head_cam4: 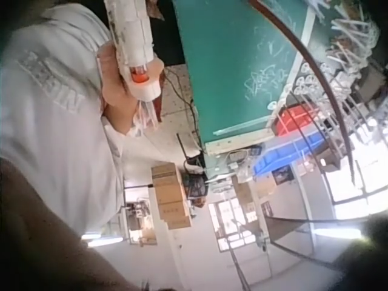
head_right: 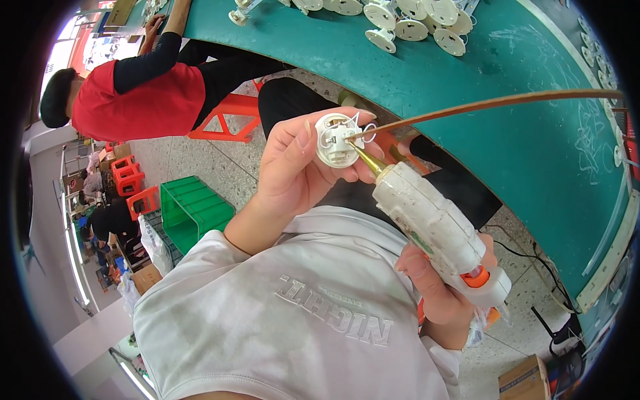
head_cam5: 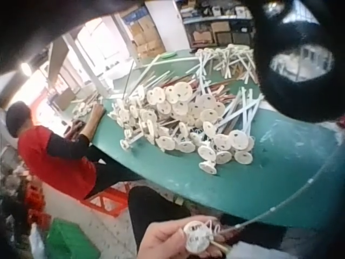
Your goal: Using a hot glue gun to attach plastic circular mounts to specific points on an LED light strip.
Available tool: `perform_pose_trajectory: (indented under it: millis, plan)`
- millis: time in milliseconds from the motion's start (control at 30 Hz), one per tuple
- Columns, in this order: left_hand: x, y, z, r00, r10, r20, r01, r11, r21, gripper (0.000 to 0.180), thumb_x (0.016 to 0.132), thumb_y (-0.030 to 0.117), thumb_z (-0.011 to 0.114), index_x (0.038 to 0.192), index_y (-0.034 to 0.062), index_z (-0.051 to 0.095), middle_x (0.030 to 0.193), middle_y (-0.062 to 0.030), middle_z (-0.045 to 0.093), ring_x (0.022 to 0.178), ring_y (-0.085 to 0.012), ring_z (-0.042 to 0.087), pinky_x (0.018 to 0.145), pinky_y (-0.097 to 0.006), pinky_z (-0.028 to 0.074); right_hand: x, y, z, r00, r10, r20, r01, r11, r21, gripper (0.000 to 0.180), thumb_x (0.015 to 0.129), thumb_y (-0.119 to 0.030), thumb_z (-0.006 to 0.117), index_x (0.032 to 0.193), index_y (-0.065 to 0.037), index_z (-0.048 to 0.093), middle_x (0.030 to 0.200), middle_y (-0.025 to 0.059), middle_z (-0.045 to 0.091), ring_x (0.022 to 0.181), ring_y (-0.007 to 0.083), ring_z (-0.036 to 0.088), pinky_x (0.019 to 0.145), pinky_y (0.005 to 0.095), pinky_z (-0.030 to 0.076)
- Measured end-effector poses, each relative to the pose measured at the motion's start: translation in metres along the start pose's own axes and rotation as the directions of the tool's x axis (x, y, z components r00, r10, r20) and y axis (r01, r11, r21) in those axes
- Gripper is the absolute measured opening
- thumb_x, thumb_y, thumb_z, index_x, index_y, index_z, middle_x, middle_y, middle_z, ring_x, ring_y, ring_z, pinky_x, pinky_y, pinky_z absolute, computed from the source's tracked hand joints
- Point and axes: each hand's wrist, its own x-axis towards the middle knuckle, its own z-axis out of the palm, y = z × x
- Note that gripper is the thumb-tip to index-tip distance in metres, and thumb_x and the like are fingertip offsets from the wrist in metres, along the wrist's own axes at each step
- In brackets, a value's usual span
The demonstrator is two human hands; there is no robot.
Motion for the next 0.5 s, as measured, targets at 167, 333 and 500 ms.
perform_pose_trajectory:
  millis: [167,333,500]
  plan:
    - [0.000,-0.002,-0.001,1.000,0.003,0.012,-0.002,1.000,-0.001,0.054,0.098,0.032,0.045,0.128,-0.0128,0.041,0.109,-0.0275,0.059,0.085,-0.0276,0.068,0.072,-0.027,0.057,0.004,-0.003,0.011,0.996,-0.064,-0.069,0.057,0.993,-0.100,0.014,0.087,-0.010,0.056,0.084,0.004,0.056,0.061,0.0109,0.056,0.050,0.0181,0.054,0.043,0.0262,0.041]
    - [0.001,-0.003,0.000,1.000,0.020,0.014,-0.019,0.998,-0.067,0.050,0.098,0.030,0.045,0.125,-0.0115,0.045,0.103,-0.0249,0.062,0.084,-0.0270,0.068,0.074,-0.030,0.057,0.003,-0.004,0.011,0.996,-0.042,-0.081,0.036,0.996,-0.079,0.013,0.087,-0.009,0.055,0.084,0.004,0.055,0.060,0.0108,0.056,0.050,0.0180,0.053,0.042,0.0263,0.040]
    - [0.003,-0.006,-0.001,0.999,0.033,0.025,-0.028,0.988,-0.152,0.046,0.099,0.028,0.044,0.123,-0.0103,0.048,0.097,-0.0251,0.064,0.084,-0.0283,0.068,0.075,-0.032,0.058,0.003,-0.002,0.010,0.995,-0.052,-0.090,0.045,0.996,-0.073,0.012,0.087,-0.008,0.055,0.084,0.004,0.055,0.060,0.0109,0.056,0.049,0.0179,0.053,0.042,0.0262,0.040]
